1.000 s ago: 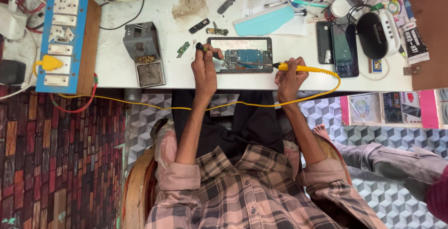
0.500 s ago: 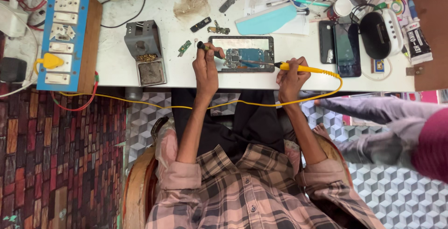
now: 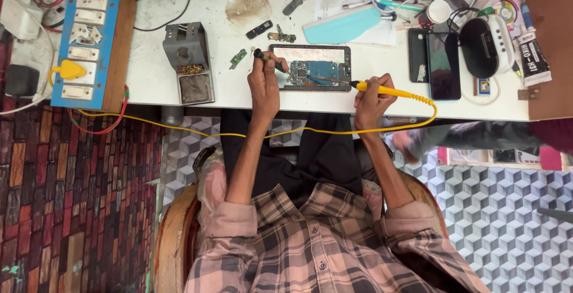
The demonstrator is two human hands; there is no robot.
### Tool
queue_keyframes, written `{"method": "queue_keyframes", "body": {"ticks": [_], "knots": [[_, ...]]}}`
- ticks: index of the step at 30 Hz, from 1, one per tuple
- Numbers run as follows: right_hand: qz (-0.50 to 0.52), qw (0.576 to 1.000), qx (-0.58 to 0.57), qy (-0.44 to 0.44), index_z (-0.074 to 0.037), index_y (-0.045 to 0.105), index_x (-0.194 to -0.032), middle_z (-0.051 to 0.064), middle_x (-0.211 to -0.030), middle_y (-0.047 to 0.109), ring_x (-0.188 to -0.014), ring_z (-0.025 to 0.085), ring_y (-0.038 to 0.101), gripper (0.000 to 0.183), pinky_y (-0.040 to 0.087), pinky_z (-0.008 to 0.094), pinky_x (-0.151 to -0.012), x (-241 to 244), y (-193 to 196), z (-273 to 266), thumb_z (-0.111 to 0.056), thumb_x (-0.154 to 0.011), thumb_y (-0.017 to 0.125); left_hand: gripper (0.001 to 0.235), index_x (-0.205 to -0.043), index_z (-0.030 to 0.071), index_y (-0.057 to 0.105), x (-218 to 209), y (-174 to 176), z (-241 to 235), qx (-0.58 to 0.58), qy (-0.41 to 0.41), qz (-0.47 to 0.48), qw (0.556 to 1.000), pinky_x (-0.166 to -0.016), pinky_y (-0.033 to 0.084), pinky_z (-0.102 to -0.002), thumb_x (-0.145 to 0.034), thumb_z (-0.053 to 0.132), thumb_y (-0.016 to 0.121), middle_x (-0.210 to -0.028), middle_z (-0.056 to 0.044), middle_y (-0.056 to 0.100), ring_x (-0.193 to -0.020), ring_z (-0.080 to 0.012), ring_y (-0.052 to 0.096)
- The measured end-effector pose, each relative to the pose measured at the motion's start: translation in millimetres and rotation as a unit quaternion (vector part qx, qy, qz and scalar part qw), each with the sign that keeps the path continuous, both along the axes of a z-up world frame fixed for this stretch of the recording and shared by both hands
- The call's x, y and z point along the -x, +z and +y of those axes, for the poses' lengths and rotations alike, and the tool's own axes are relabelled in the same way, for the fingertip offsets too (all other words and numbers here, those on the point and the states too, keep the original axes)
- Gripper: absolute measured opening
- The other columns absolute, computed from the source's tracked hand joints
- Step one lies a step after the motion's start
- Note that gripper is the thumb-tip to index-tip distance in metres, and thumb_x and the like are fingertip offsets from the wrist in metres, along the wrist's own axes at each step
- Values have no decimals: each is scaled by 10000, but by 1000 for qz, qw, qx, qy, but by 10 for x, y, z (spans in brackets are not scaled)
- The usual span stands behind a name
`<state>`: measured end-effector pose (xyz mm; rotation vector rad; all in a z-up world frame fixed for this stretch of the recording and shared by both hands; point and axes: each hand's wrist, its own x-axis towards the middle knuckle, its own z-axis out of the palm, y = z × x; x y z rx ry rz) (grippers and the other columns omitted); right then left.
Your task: The person uses a hot air gun and a small tool to work on a disassembled mobile device motherboard placed on a workbench. They repeatedly apply heat and manipulate components on the circuit board throughout the clip.
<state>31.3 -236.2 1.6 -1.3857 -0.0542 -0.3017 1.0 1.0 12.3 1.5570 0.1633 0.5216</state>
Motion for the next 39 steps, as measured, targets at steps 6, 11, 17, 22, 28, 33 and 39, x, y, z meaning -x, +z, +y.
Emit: {"method": "queue_keyframes", "body": {"ticks": [6, 11, 17, 22, 28, 33, 39], "knots": [[-51, 991, 116, -37, -64, 381, -802, -27, -709, 391, -656, 38, 336, 300, 328, 249, -575, 3, 84, 45, -28, -1051, 545, 403, -1120, 43, 553, -7, -15, 0, 3, -4, -17, 1000, -612, 383, -275, -1154, 415, 400, -839, -23, 685, -627, -63, 415], [-68, 980, 177, -53, -60, 341, -755, -27, -683, 365, -659, 44, 346, 356, 348, 256, -583, -36, 251, 129, 4, -1003, 589, 404, -1087, 46, 557, -14, -31, 0, 1, -4, -13, 1000, -579, 367, -272, -1145, 408, 388, -851, -21, 692, -608, -59, 423], [-52, 967, 244, -45, -54, 337, -742, -37, -646, 335, -619, 36, 307, 388, 267, 248, -546, 65, 517, 288, -7, -1011, 614, 411, -1075, 40, 555, -8, -14, -3, -5, -7, -22, 1000, -581, 373, -268, -1160, 401, 379, -864, -17, 688, -615, -56, 432], [-63, 962, 261, -44, -56, 355, -768, -21, -638, 385, -605, 40, 325, 385, 269, 254, -537, 163, 559, 333, -28, -1037, 629, 387, -1066, 39, 552, -9, -16, 5, -3, -8, -18, 1000, -572, 359, -265, -1164, 376, 388, -862, -20, 688, -612, -56, 420], [53, 998, -3, -43, -72, 462, -848, 33, -712, 537, -483, 82, 459, 291, 384, 245, -425, 89, 362, 85, -179, -1080, 601, 390, -1074, 37, 559, -5, 11, 8, 1, -7, -13, 1000, -574, 365, -274, -1155, 375, 383, -855, -21, 687, -608, -59, 425], [90, 992, -89, -31, -61, 467, -886, 50, -703, 505, -489, 109, 480, 283, 385, 265, -413, 42, -5, -95, -222, -1098, 563, 381, -1099, 34, 559, -15, -25, -6, 8, -9, -41, 999, -629, 412, -284, -1171, 373, 400, -876, -34, 686, -684, -75, 494], [76, 995, -67, -14, -36, 476, -898, 73, -695, 513, -463, 150, 515, 295, 406, 288, -422, -16, -160, -69, -231, -1112, 538, 359, -1142, 41, 548, -11, -28, -4, -7, 3, -42, 999, -673, 425, -277, -1189, 365, 403, -861, -37, 684, -714, -75, 508]]}}
